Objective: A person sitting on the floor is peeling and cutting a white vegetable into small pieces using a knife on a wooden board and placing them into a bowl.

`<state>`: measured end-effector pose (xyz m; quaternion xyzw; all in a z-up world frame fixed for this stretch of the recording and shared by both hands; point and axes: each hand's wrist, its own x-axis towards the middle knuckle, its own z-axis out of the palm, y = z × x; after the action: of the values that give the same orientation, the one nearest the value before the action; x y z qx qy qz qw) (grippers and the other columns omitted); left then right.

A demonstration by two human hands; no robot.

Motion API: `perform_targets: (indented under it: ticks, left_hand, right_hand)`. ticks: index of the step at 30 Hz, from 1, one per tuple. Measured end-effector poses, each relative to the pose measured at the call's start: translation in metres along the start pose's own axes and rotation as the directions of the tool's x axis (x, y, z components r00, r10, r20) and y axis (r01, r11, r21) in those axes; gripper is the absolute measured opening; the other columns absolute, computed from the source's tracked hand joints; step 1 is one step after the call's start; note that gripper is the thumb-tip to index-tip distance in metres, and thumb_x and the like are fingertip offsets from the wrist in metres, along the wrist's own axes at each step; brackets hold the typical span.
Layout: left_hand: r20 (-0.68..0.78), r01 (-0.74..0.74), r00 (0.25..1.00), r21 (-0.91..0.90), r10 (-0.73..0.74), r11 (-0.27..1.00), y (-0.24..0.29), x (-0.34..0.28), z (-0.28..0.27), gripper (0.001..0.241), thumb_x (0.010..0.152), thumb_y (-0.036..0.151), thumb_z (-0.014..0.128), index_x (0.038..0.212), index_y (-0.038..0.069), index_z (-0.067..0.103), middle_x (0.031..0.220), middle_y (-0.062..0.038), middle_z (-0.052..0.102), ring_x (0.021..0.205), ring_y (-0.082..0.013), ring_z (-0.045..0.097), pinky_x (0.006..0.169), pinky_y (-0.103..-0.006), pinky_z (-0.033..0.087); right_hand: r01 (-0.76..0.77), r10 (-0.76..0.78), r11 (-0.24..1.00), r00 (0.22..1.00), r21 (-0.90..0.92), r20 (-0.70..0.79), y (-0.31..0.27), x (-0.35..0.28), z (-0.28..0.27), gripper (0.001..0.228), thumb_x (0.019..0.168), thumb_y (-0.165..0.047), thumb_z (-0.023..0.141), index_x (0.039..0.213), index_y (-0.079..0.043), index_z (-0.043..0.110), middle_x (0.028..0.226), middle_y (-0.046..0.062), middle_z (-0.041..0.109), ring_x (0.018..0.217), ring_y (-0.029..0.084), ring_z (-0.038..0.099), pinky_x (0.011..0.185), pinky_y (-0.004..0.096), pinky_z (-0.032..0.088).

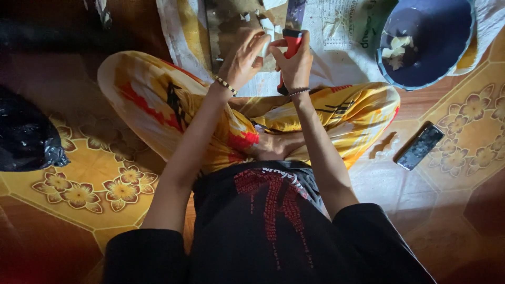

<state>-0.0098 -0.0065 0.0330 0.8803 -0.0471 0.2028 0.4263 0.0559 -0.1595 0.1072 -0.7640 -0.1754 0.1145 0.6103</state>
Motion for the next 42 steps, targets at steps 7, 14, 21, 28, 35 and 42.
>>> perform_targets:
  ticks: [7,14,21,28,35,42]
  left_hand:
    - [0.036,-0.009,0.999,0.116,0.005,0.993,0.008,-0.003,0.003,0.077,0.067,-0.016,0.074,0.135,0.010,0.049,0.128,-0.010,0.056,0.120,-0.0319,0.057,0.106,-0.0458,0.057]
    - [-0.057,0.001,0.998,0.065,0.002,0.998,0.031,0.002,-0.019,0.072,0.066,-0.008,0.084,0.130,0.006,0.056,0.120,-0.011,0.062,0.110,-0.0324,0.058,0.098,-0.0432,0.051]
    - [-0.001,0.086,0.996,0.077,-0.086,0.993,0.018,-0.009,-0.004,0.057,0.073,-0.001,0.078,0.125,0.007,0.056,0.118,-0.012,0.059,0.111,-0.0342,0.056,0.090,-0.0445,0.055]
    - [0.101,0.077,0.989,0.276,-0.109,0.958,-0.017,-0.032,0.027,0.051,0.081,0.017,0.078,0.128,0.008,0.063,0.127,-0.024,0.064,0.112,-0.0461,0.065,0.093,-0.0564,0.056]
    - [0.021,0.069,0.997,0.246,-0.077,0.967,0.012,-0.003,0.003,0.053,0.073,0.020,0.078,0.123,0.016,0.059,0.114,-0.012,0.066,0.109,-0.0374,0.067,0.089,-0.0467,0.059]
    - [0.005,0.185,0.982,0.139,-0.187,0.973,0.017,-0.003,-0.017,0.058,0.079,0.019,0.077,0.135,0.017,0.059,0.118,-0.009,0.064,0.115,-0.0324,0.063,0.095,-0.0450,0.057]
  right_hand:
    - [-0.048,0.045,0.994,0.998,-0.103,-0.039,0.006,-0.009,-0.001,0.047,0.084,0.001,0.082,0.113,-0.009,0.047,0.086,0.005,0.079,0.048,0.011,0.060,0.038,0.024,0.046]
    - [-0.050,0.025,0.961,0.995,-0.273,-0.095,-0.015,-0.015,0.007,0.045,0.083,0.002,0.080,0.114,-0.010,0.050,0.086,0.003,0.078,0.052,0.013,0.064,0.042,0.028,0.050]
    - [0.102,-0.126,0.814,0.992,-0.571,-0.003,0.025,-0.022,0.012,0.048,0.091,-0.005,0.075,0.126,-0.009,0.043,0.087,0.009,0.078,0.063,0.024,0.075,0.050,0.040,0.060]
    - [0.029,-0.045,0.674,0.999,-0.738,-0.001,0.040,-0.025,0.007,0.027,0.095,-0.028,0.070,0.105,-0.016,0.048,0.072,0.012,0.073,0.064,0.041,0.073,0.060,0.056,0.060]
    - [0.093,-0.075,0.674,0.996,-0.733,0.057,0.056,-0.021,0.012,0.028,0.099,-0.031,0.062,0.122,-0.023,0.049,0.072,0.010,0.070,0.061,0.037,0.073,0.054,0.051,0.060]
    - [0.029,-0.067,0.739,0.997,-0.673,-0.030,0.084,0.004,-0.010,0.031,0.097,-0.021,0.069,0.121,-0.009,0.053,0.072,0.017,0.072,0.065,0.039,0.073,0.058,0.051,0.058]
